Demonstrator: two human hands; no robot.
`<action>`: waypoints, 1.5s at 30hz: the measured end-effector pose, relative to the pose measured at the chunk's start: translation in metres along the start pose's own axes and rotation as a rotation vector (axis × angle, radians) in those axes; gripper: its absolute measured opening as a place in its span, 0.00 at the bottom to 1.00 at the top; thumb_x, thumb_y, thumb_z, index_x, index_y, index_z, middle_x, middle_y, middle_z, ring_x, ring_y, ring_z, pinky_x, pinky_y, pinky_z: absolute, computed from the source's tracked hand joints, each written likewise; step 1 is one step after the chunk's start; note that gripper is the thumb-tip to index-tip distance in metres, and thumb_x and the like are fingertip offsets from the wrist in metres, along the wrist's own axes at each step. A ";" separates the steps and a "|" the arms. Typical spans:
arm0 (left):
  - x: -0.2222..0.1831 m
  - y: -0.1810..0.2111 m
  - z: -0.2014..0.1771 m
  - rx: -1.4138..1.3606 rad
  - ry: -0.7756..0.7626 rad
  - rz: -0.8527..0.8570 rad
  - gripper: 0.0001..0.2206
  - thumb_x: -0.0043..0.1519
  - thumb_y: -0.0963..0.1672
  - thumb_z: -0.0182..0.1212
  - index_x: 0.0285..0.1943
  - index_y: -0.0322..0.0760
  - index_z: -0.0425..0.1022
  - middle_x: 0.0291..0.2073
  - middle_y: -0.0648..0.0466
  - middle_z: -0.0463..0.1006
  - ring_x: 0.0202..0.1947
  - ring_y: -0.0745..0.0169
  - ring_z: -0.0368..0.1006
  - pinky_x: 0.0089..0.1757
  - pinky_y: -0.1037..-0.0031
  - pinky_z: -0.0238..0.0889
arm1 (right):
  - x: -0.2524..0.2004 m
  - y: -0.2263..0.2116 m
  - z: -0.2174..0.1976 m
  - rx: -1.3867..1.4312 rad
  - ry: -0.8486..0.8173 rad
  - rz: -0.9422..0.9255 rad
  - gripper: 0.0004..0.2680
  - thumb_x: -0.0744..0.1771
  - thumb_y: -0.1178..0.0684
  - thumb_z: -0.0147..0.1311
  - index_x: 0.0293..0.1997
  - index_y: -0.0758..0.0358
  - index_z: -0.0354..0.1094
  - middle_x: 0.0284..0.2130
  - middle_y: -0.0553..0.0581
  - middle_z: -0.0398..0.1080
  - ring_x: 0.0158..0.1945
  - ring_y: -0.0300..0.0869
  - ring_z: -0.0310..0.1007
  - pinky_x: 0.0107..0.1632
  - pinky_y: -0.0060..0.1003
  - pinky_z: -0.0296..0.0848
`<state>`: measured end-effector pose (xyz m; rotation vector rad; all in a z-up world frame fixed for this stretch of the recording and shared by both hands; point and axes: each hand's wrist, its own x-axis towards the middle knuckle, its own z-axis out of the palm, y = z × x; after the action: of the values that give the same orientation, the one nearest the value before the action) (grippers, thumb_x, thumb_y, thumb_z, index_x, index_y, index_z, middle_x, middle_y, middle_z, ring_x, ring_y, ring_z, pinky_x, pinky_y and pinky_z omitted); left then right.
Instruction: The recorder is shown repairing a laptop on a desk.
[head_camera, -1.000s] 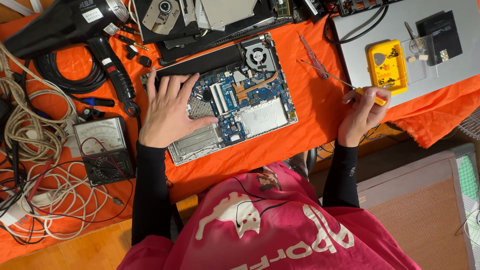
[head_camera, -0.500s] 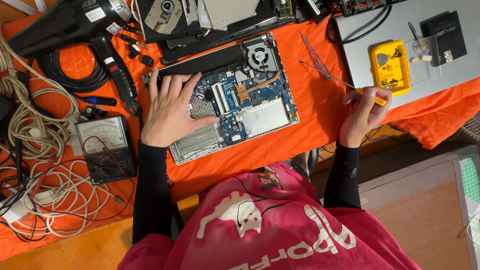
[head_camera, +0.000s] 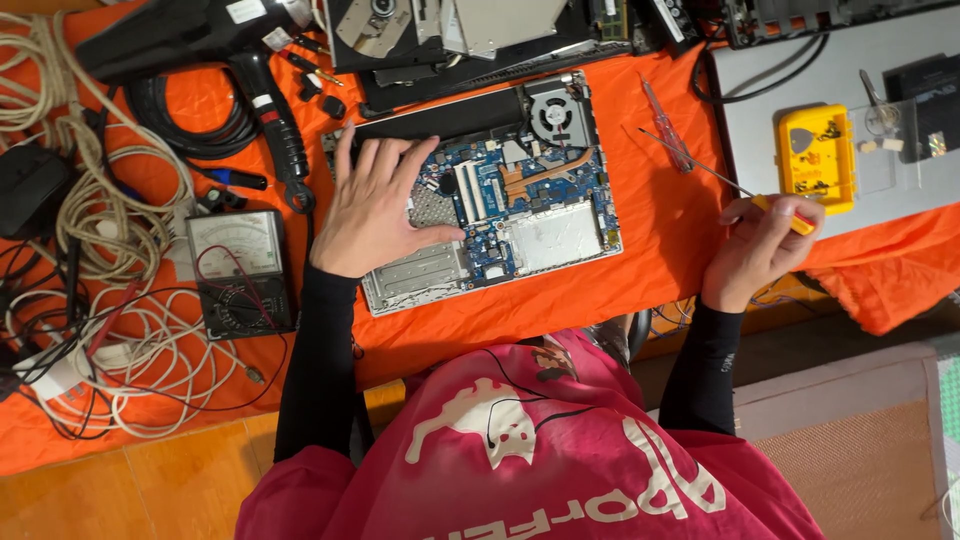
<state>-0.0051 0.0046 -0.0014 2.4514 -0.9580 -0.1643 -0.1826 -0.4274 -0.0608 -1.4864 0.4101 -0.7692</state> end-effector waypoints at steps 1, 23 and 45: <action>0.000 -0.001 0.001 0.005 0.003 -0.006 0.51 0.49 0.67 0.68 0.73 0.32 0.65 0.49 0.49 0.68 0.60 0.52 0.64 0.70 0.42 0.27 | 0.003 0.003 -0.003 0.006 -0.006 0.001 0.09 0.79 0.50 0.49 0.50 0.63 0.56 0.33 0.57 0.63 0.29 0.43 0.68 0.32 0.31 0.60; 0.021 0.041 0.022 0.148 0.059 0.053 0.32 0.69 0.62 0.51 0.67 0.36 0.71 0.39 0.53 0.74 0.46 0.56 0.71 0.68 0.45 0.40 | 0.108 -0.012 0.108 0.363 -0.337 0.036 0.10 0.79 0.48 0.51 0.49 0.61 0.57 0.30 0.51 0.57 0.23 0.40 0.54 0.31 0.36 0.57; 0.007 0.115 0.108 0.226 0.116 0.332 0.29 0.70 0.58 0.56 0.74 0.42 0.64 0.57 0.50 0.72 0.66 0.56 0.66 0.71 0.38 0.42 | 0.103 0.026 0.131 0.422 -0.439 0.373 0.10 0.80 0.49 0.45 0.47 0.62 0.57 0.25 0.59 0.61 0.26 0.44 0.58 0.31 0.34 0.53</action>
<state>-0.0997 -0.1162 -0.0387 2.4223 -1.3747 0.2086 -0.0160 -0.4037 -0.0547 -1.0938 0.1659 -0.2012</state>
